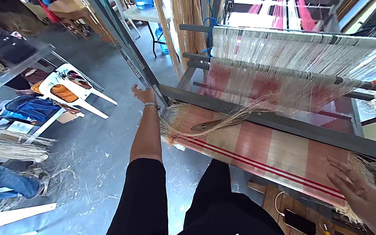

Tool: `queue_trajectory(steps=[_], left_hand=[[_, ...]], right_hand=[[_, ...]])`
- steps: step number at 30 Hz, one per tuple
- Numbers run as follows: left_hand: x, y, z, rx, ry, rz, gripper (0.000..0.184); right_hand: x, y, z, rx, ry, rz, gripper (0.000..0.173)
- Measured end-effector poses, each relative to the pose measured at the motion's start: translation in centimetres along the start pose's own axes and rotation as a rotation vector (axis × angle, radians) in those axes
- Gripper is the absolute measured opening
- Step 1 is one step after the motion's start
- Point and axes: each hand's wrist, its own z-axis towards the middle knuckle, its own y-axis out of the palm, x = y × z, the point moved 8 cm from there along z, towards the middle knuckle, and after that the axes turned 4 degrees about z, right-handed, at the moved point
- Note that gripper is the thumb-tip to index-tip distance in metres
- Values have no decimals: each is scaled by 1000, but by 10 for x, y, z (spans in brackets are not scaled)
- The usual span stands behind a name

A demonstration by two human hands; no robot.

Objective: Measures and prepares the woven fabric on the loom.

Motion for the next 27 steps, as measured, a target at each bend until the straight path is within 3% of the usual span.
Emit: queue_trajectory(steps=[3, 8, 10, 12, 14, 16, 18, 20, 24, 26, 27], left_hand=[[11, -7, 31, -5, 57, -23, 79], [30, -11, 73, -146, 119, 79, 73], [44, -21, 71, -113, 136, 42, 68], [65, -50, 48, 138, 167, -25, 49], [94, -79, 2, 411, 371, -135, 41], [118, -77, -53, 352, 669, -102, 41], [116, -43, -90, 79, 826, 65, 39], [87, -3, -92, -82, 735, 207, 49], [33, 29, -36, -78, 226, 346, 100], [26, 34, -12, -88, 131, 457, 102], [25, 34, -5, -98, 115, 508, 93]], right_hand=[[3, 0, -6, -30, 49, 11, 59], [6, 3, -5, -32, 85, 20, 57], [6, 7, -2, -35, 76, 30, 56], [7, 12, 2, -46, 67, 30, 55], [8, 18, 5, -44, 46, 34, 55], [9, 24, 7, -43, 32, 49, 54], [9, 31, 7, -44, 20, 63, 54], [8, 38, 7, -55, 5, 55, 53], [10, 44, 0, -69, -13, 26, 52], [12, 42, -5, -61, -10, 21, 51], [14, 41, -9, -52, -1, 22, 51]])
